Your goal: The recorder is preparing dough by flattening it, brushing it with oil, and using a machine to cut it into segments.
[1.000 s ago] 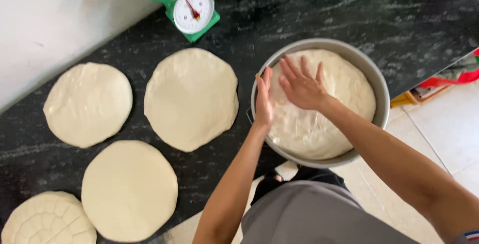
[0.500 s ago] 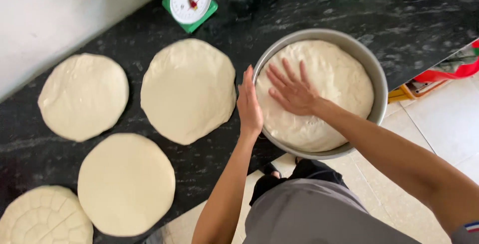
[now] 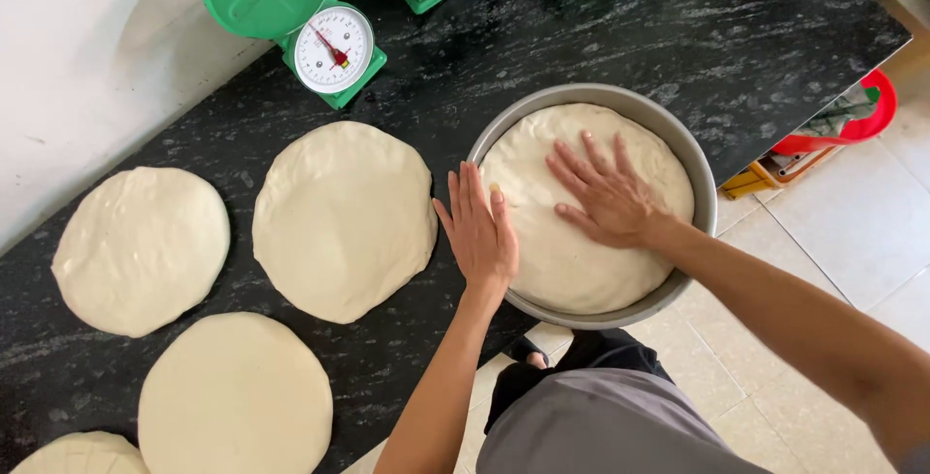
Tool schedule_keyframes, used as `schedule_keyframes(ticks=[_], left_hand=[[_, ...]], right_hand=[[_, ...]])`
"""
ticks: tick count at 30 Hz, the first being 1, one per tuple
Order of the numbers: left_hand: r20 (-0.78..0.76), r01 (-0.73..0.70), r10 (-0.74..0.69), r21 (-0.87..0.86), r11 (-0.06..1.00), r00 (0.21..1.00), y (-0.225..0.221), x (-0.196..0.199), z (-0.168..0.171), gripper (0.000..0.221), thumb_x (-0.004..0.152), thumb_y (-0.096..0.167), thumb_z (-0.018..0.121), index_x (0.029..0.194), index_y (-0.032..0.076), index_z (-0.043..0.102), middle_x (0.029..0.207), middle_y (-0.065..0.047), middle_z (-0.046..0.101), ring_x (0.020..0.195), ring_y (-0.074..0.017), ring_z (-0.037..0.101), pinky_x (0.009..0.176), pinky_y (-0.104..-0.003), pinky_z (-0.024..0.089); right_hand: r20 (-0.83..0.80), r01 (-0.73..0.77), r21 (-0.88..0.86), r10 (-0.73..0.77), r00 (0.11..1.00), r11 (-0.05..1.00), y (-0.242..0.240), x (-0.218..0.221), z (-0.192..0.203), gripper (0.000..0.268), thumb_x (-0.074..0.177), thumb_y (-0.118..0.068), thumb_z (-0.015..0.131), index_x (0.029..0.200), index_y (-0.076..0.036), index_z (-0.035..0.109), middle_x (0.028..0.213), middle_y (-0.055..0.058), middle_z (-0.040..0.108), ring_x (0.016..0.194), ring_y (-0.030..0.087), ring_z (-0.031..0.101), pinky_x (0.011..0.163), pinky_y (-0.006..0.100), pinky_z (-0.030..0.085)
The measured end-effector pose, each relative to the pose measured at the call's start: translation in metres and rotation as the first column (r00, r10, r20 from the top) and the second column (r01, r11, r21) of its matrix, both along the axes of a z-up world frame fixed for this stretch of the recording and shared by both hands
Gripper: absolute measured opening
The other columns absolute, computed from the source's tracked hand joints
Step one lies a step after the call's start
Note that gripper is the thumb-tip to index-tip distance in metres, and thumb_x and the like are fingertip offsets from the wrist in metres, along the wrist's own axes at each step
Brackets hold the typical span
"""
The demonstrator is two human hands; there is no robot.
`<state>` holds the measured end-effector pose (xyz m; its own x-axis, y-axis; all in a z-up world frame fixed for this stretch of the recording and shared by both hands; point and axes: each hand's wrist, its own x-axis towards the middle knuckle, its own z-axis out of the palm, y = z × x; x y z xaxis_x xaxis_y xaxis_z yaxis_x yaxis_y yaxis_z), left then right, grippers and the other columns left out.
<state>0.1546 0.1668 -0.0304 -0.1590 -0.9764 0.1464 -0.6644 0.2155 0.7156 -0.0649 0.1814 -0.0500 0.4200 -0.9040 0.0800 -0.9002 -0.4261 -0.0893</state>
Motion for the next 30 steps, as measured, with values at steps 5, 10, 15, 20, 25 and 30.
schedule_keyframes(ticks=[5, 10, 15, 20, 25, 30], left_hand=[[0.077, -0.004, 0.007, -0.040, 0.999, 0.997, -0.031, 0.000, 0.002, 0.074, 0.106, 0.052, 0.035, 0.162, 0.004, 0.029, 0.161, -0.018, 0.038, 0.153, -0.0345, 0.031, 0.126, -0.058, 0.013], [0.030, 0.074, -0.076, 0.056, 0.996, 0.997, -0.109, 0.002, 0.005, 0.078, 0.099, 0.049, 0.061, 0.161, 0.008, 0.037, 0.147, -0.023, 0.053, 0.133, -0.0385, 0.054, 0.112, -0.046, 0.044], [-0.148, 0.433, -0.420, 0.063, 0.899, 0.895, -0.137, -0.012, -0.029, 0.074, 0.090, 0.046, 0.074, 0.148, 0.005, 0.053, 0.141, -0.022, 0.062, 0.131, -0.0357, 0.059, 0.108, -0.042, 0.048], [-0.013, 0.191, -0.191, 0.096, 0.977, 0.981, -0.067, -0.004, 0.011, 0.083, 0.090, 0.050, 0.069, 0.154, 0.004, 0.042, 0.151, -0.023, 0.052, 0.140, -0.0378, 0.049, 0.114, -0.046, 0.041], [0.309, 0.005, 0.094, -0.304, 0.953, 0.947, 0.046, -0.040, 0.019, 0.084, 0.099, 0.049, 0.054, 0.159, -0.004, 0.028, 0.166, -0.025, 0.027, 0.156, -0.0395, 0.019, 0.123, -0.064, 0.009], [0.245, 0.396, -0.375, -0.042, 0.917, 0.894, 0.001, -0.088, 0.010, 0.066, 0.107, 0.033, 0.039, 0.164, 0.003, 0.025, 0.172, -0.015, 0.025, 0.161, -0.0302, 0.019, 0.129, -0.058, 0.013]], right_hand=[[0.311, 0.118, 0.278, -0.205, 0.928, 0.953, -0.012, -0.018, 0.039, 0.068, 0.105, -0.055, 0.018, 0.163, -0.020, 0.012, 0.170, 0.006, 0.010, 0.156, 0.034, 0.004, 0.122, 0.054, -0.010], [0.638, 0.392, 0.007, -0.306, 0.707, 0.920, 0.036, -0.078, 0.022, 0.055, 0.112, -0.036, 0.041, 0.162, -0.014, 0.035, 0.169, 0.013, 0.038, 0.162, 0.031, 0.024, 0.132, 0.051, 0.004], [0.716, 0.640, 0.372, -0.647, 0.263, 0.672, 0.086, -0.098, -0.016, 0.047, 0.111, -0.024, 0.047, 0.154, -0.005, 0.044, 0.154, 0.021, 0.049, 0.141, 0.030, 0.048, 0.113, 0.043, 0.044], [0.695, 0.604, 0.393, -0.654, 0.299, 0.693, 0.041, -0.111, 0.008, 0.044, 0.111, -0.026, 0.045, 0.151, -0.009, 0.052, 0.136, 0.020, 0.066, 0.128, 0.027, 0.063, 0.105, 0.038, 0.047], [0.520, 0.356, 0.463, -0.574, 0.633, 0.812, -0.060, -0.122, 0.054, 0.048, 0.109, -0.030, 0.043, 0.155, -0.017, 0.050, 0.131, 0.020, 0.069, 0.121, 0.031, 0.066, 0.103, 0.040, 0.050], [0.215, 0.099, -0.120, -0.071, 0.974, 0.988, -0.077, -0.096, 0.037, 0.055, 0.109, -0.028, 0.045, 0.157, -0.001, 0.041, 0.158, 0.020, 0.046, 0.146, 0.037, 0.041, 0.119, 0.050, 0.030]])
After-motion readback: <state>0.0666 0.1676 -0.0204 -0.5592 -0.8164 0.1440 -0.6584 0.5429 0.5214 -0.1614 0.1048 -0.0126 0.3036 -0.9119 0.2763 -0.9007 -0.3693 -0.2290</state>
